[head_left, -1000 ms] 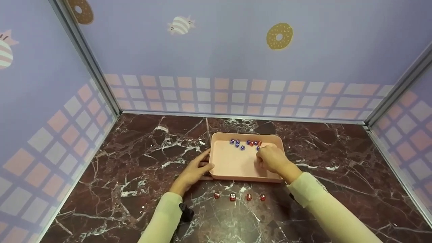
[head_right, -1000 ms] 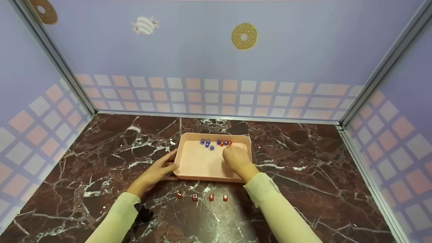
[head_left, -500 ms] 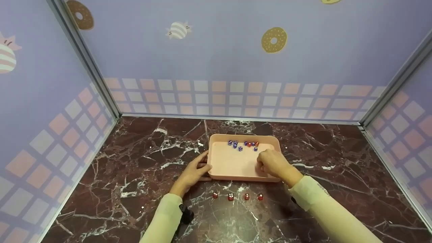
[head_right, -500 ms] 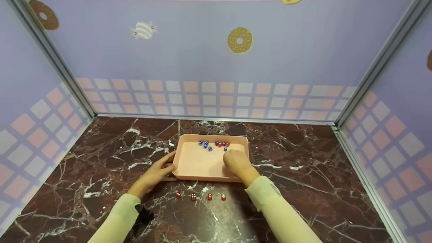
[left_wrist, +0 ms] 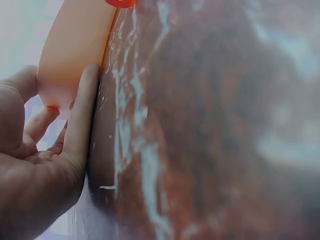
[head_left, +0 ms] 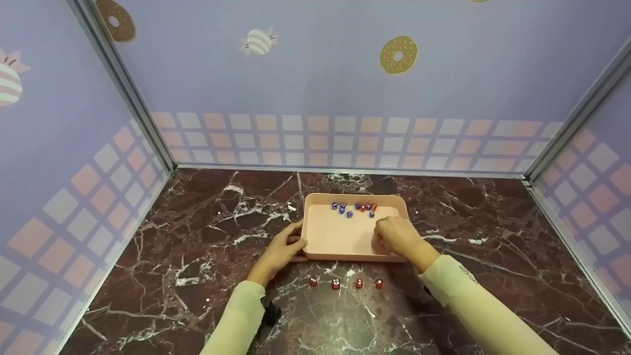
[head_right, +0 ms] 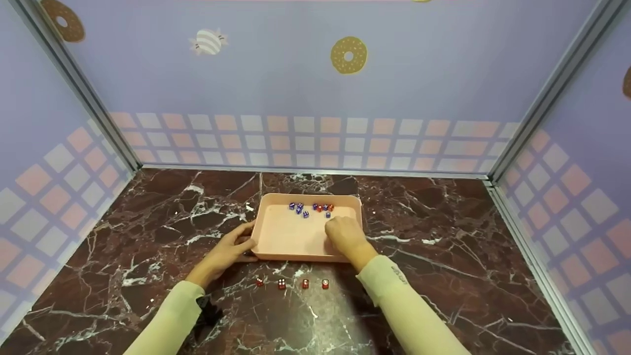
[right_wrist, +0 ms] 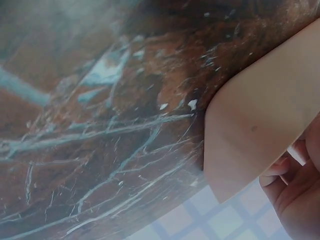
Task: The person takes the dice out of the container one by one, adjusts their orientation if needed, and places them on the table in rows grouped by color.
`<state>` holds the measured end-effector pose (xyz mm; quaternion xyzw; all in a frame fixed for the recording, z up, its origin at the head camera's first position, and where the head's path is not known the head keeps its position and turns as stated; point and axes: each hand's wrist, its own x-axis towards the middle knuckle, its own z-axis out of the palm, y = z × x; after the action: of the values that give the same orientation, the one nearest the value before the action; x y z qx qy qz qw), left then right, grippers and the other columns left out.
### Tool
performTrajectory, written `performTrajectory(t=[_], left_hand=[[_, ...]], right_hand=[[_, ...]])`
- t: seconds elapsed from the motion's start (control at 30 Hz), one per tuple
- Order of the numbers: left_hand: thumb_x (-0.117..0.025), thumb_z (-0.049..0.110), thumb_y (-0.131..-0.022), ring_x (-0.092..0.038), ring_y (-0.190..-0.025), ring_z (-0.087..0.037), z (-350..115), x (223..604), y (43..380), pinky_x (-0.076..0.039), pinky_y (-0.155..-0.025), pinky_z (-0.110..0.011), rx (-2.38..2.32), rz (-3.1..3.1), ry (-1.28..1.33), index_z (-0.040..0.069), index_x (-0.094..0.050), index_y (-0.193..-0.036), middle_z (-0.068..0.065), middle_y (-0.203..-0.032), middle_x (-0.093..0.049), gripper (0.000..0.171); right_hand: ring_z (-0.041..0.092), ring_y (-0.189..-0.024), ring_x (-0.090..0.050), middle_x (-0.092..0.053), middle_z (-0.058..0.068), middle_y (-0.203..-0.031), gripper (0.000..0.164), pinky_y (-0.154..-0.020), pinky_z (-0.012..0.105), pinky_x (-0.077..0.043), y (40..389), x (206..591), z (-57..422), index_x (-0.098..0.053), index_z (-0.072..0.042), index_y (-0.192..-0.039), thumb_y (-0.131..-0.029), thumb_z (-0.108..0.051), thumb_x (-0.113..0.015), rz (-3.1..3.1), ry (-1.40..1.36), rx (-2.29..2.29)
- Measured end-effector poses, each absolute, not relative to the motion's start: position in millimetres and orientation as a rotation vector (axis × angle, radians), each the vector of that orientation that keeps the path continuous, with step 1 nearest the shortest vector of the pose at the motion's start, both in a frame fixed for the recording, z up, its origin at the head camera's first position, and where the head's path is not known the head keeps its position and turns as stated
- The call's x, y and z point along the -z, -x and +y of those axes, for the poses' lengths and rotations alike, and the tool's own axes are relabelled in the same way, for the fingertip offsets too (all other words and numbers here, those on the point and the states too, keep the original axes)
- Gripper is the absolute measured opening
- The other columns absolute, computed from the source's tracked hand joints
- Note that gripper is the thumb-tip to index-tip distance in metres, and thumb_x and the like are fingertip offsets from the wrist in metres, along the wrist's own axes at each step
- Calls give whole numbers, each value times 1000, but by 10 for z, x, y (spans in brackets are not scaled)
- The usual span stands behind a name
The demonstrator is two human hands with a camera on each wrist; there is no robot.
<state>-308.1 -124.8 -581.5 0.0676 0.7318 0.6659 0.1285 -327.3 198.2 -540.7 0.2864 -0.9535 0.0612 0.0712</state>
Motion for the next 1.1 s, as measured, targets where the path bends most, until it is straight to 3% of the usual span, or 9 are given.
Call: performTrajectory(t=[0.4, 0.67, 0.9, 1.1], left_hand=[[-59, 5, -106, -64, -116, -38, -1352, 5916, 3023, -68, -84, -47, -1940, 2105, -140, 9, -36, -166, -29, -144, -52, 64], [-59, 6, -106, -63, -120, -38, -1325, 5906, 3078, -68, -86, -48, -1935, 2094, -138, 11, -35, -166, -28, -144, -51, 65], [-61, 4, -104, -63, -118, -36, -1282, 5833, 3144, -68, -86, -48, -1967, 2076, -149, 10, -36, -166, -27, -143, -51, 67], [-61, 5, -105, -63, -118, -35, -1262, 5817, 3118, -68, -87, -48, -1960, 2058, -162, 9, -35, -166, -28, -144, -51, 67]], right_hand=[[30, -69, -67, -71, 2, -75, 18, -62, 47, -62, 3290, 5522, 1901, -79, -12, -72, -72, 6, -81, -2915, -835, -218], [30, -78, -70, -71, 2, -84, 15, -67, 50, -62, 3203, 5372, 2050, -81, -9, -87, -80, 4, -80, -2830, -894, -359], [25, -76, -70, -72, 2, -86, 7, -68, 45, -63, 2985, 5178, 2147, -82, -7, -90, -85, -4, -84, -2729, -1011, -413], [19, -74, -67, -69, 3, -85, 13, -66, 37, -62, 2711, 5139, 2289, -81, -5, -92, -83, 4, -82, -2648, -1171, -507]])
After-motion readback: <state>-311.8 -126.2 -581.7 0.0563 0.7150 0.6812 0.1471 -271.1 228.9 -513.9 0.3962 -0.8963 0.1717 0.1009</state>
